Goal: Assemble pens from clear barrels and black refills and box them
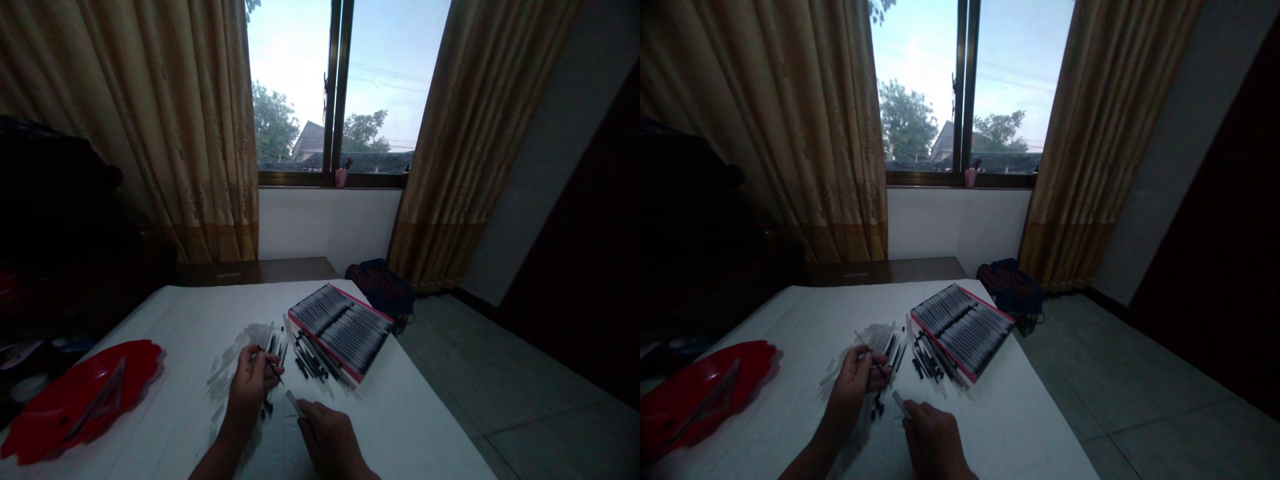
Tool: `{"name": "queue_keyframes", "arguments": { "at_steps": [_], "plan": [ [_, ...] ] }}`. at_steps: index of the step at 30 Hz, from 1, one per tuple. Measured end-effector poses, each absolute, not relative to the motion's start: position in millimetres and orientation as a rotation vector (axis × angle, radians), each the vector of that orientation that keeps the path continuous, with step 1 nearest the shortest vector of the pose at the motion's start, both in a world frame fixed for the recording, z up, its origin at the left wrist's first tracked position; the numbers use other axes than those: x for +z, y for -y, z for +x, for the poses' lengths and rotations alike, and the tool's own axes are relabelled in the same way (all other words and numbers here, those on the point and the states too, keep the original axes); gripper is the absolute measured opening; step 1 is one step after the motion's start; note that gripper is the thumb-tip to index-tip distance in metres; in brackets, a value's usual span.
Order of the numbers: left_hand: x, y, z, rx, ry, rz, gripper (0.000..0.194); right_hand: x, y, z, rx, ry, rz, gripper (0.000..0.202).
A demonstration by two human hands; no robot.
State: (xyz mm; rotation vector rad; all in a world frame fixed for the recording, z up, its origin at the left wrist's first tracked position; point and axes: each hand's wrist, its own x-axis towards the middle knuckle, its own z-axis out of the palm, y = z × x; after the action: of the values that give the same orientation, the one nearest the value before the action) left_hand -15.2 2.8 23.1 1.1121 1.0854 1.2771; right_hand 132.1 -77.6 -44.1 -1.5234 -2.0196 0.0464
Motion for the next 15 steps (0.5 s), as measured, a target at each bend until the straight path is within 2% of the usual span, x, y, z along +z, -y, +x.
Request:
{"name": "queue_keyframes", "arguments": {
  "at_steps": [15],
  "plan": [
    [8, 1, -16, 1.165, -1.097, 1.290, 0.037, -52, 77, 132, 0.053, 1.988, -1.525, 0.027]
  ]
}}
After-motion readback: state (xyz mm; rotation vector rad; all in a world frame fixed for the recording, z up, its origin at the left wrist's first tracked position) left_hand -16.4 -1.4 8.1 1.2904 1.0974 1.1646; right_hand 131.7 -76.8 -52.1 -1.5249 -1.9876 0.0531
